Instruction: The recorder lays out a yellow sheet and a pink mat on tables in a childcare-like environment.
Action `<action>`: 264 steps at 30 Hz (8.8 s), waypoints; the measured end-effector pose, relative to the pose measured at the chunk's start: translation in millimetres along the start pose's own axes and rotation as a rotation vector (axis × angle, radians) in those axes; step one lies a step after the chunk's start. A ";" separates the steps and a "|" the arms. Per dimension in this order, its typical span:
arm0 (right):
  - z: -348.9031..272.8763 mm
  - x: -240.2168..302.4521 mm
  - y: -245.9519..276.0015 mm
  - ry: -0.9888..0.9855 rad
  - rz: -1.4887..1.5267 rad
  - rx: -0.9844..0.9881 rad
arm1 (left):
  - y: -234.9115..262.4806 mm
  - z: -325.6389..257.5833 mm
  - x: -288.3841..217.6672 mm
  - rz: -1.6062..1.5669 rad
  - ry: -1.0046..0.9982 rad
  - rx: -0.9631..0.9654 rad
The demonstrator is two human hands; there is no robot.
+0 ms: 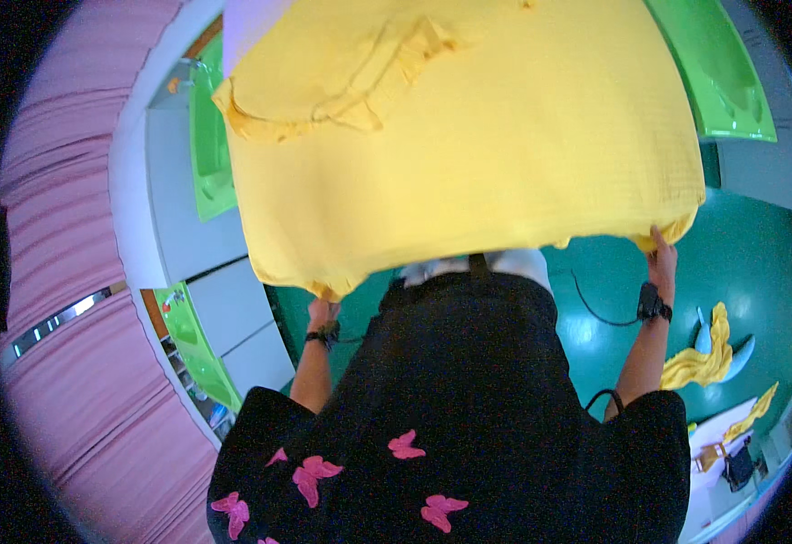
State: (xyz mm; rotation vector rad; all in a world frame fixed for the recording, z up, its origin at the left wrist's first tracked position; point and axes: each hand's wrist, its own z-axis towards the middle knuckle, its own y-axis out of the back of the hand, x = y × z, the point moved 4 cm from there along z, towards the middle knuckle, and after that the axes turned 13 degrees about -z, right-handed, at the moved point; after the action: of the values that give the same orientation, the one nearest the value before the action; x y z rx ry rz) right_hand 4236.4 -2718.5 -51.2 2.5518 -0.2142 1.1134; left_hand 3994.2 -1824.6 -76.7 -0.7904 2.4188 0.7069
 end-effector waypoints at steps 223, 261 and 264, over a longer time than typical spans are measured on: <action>-138.4 20.1 -94.9 0.348 -1.168 -0.659 | 63.9 26.1 -190.6 0.587 -0.900 -0.357; -121.3 82.6 -288.0 0.218 -0.872 -0.205 | -49.4 -94.6 -106.5 0.894 -0.609 1.018; -102.1 84.1 -290.7 0.216 -0.659 0.038 | -54.1 -105.9 -103.1 0.853 -0.590 1.033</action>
State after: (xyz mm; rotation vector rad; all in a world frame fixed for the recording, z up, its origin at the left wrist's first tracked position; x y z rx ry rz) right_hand 4303.3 -2410.7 1.2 2.2300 0.6578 1.0976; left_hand 4071.5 -1886.4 45.6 0.7793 2.0404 -0.1255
